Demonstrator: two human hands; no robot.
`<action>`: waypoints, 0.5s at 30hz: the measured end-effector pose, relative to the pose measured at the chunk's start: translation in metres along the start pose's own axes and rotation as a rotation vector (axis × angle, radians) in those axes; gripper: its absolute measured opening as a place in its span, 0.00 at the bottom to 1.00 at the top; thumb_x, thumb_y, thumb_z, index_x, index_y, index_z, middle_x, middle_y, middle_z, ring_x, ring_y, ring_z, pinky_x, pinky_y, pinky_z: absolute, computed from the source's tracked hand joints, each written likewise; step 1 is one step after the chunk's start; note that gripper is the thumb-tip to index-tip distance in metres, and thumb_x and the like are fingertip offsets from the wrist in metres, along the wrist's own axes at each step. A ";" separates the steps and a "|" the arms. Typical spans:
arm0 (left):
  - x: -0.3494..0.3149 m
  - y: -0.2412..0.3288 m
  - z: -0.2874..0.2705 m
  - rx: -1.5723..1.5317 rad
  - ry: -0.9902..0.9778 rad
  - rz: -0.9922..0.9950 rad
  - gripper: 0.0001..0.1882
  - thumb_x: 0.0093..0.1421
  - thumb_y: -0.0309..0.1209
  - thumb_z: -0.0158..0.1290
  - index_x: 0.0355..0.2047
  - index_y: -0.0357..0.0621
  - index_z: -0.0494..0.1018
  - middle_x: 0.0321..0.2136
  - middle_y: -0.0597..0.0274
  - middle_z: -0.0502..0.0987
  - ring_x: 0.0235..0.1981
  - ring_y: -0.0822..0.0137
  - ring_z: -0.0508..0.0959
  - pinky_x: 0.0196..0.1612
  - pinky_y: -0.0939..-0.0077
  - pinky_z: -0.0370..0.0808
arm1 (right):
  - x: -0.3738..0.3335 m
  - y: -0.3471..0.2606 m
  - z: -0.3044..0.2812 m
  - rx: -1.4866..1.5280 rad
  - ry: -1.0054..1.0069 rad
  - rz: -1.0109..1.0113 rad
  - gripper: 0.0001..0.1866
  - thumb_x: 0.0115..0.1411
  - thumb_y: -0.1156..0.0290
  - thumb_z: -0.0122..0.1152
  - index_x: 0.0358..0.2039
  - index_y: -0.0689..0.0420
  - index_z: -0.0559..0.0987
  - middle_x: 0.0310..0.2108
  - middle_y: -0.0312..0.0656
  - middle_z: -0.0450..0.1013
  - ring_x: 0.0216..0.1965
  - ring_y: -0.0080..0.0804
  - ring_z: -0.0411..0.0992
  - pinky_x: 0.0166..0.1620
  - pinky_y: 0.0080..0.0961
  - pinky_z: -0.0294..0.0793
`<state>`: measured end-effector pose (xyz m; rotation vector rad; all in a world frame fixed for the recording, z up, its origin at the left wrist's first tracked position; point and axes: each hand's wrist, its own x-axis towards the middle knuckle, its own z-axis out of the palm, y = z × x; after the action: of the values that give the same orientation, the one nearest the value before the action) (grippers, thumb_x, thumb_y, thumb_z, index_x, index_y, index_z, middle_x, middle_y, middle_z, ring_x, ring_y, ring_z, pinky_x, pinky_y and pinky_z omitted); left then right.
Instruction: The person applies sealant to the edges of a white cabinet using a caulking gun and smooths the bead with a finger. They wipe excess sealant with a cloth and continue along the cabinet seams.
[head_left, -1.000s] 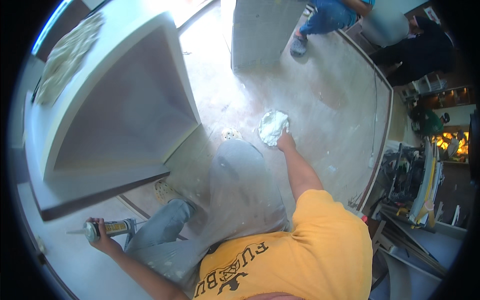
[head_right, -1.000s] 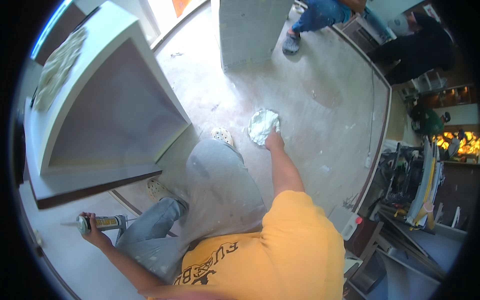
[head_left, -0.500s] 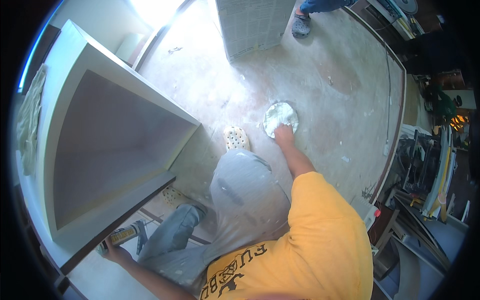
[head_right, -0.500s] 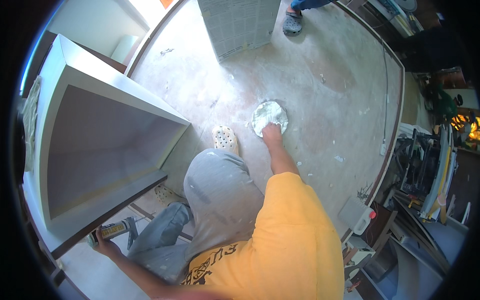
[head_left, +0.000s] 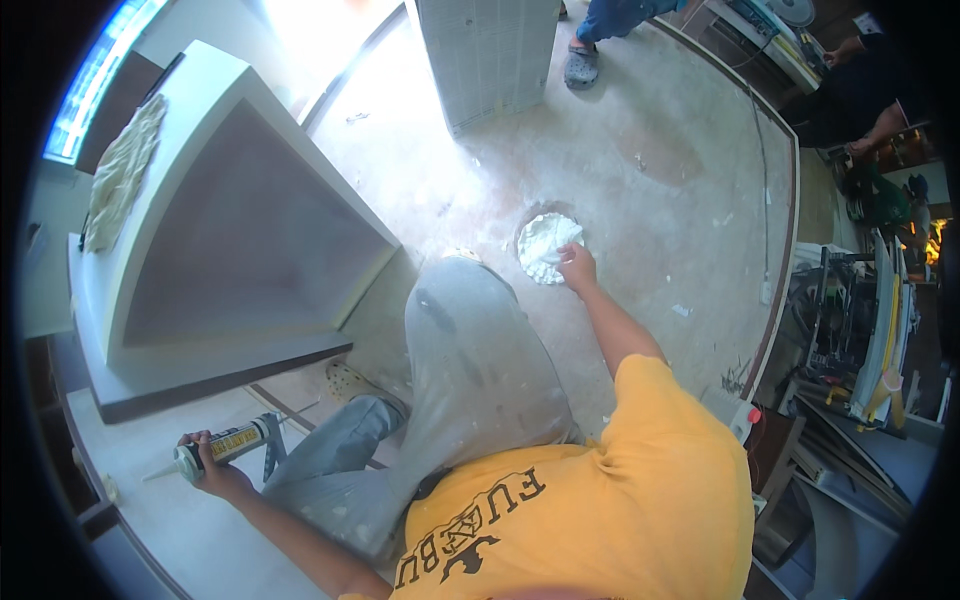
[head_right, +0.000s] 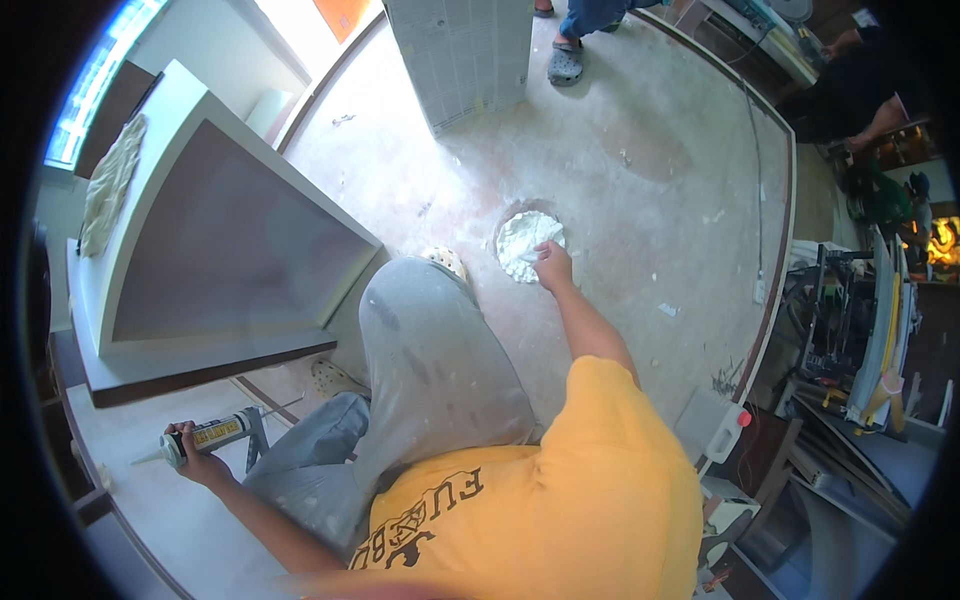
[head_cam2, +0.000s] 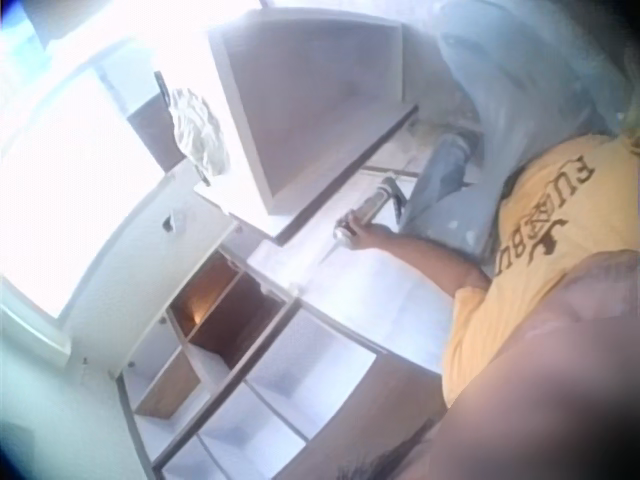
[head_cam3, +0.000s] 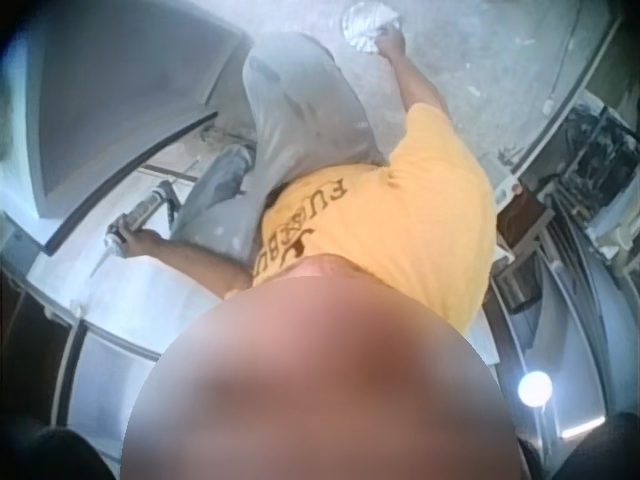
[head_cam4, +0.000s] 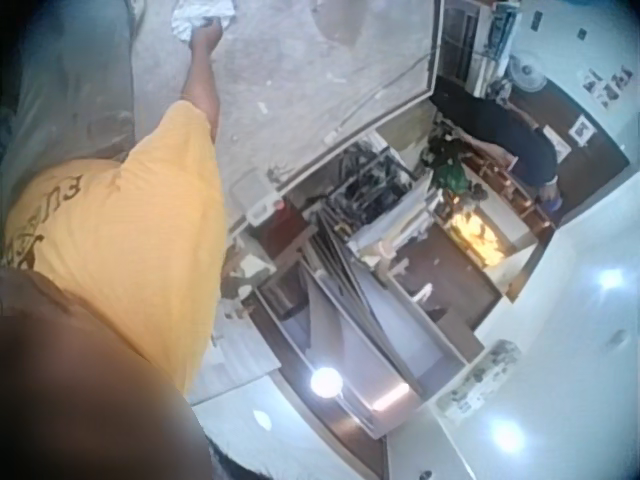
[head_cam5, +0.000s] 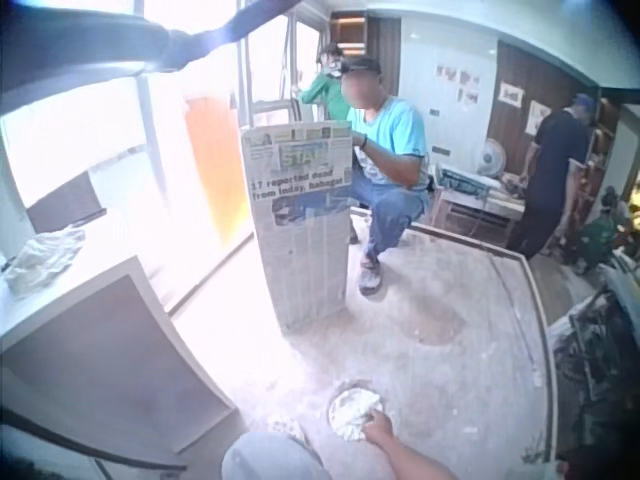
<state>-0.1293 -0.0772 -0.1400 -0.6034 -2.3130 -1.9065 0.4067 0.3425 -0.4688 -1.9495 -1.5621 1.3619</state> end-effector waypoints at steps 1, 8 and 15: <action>-0.002 0.002 -0.002 -0.015 0.019 0.029 0.18 0.55 0.18 0.62 0.47 0.37 0.75 0.37 0.62 0.76 0.43 0.68 0.77 0.50 0.69 0.76 | -0.005 -0.010 -0.010 0.238 -0.127 0.096 0.18 0.58 0.80 0.64 0.50 0.53 0.82 0.48 0.38 0.77 0.48 0.32 0.76 0.50 0.31 0.77; -0.021 0.029 -0.009 -0.202 0.063 0.200 0.18 0.55 0.18 0.61 0.46 0.37 0.74 0.37 0.62 0.74 0.42 0.68 0.76 0.51 0.68 0.76 | -0.086 -0.145 -0.065 0.400 -0.469 -0.417 0.20 0.63 0.71 0.66 0.56 0.56 0.82 0.46 0.36 0.78 0.48 0.26 0.74 0.53 0.24 0.74; -0.052 0.131 -0.059 -0.638 0.055 0.371 0.21 0.54 0.23 0.59 0.49 0.40 0.70 0.39 0.60 0.72 0.43 0.63 0.77 0.54 0.65 0.75 | -0.215 -0.270 -0.010 0.476 -1.052 -0.801 0.20 0.69 0.63 0.58 0.53 0.65 0.82 0.42 0.39 0.78 0.45 0.26 0.74 0.53 0.26 0.73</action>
<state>-0.0463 -0.1275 -0.0222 -0.9312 -1.3907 -2.3915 0.2620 0.2561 -0.1672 -0.1581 -1.7921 2.1379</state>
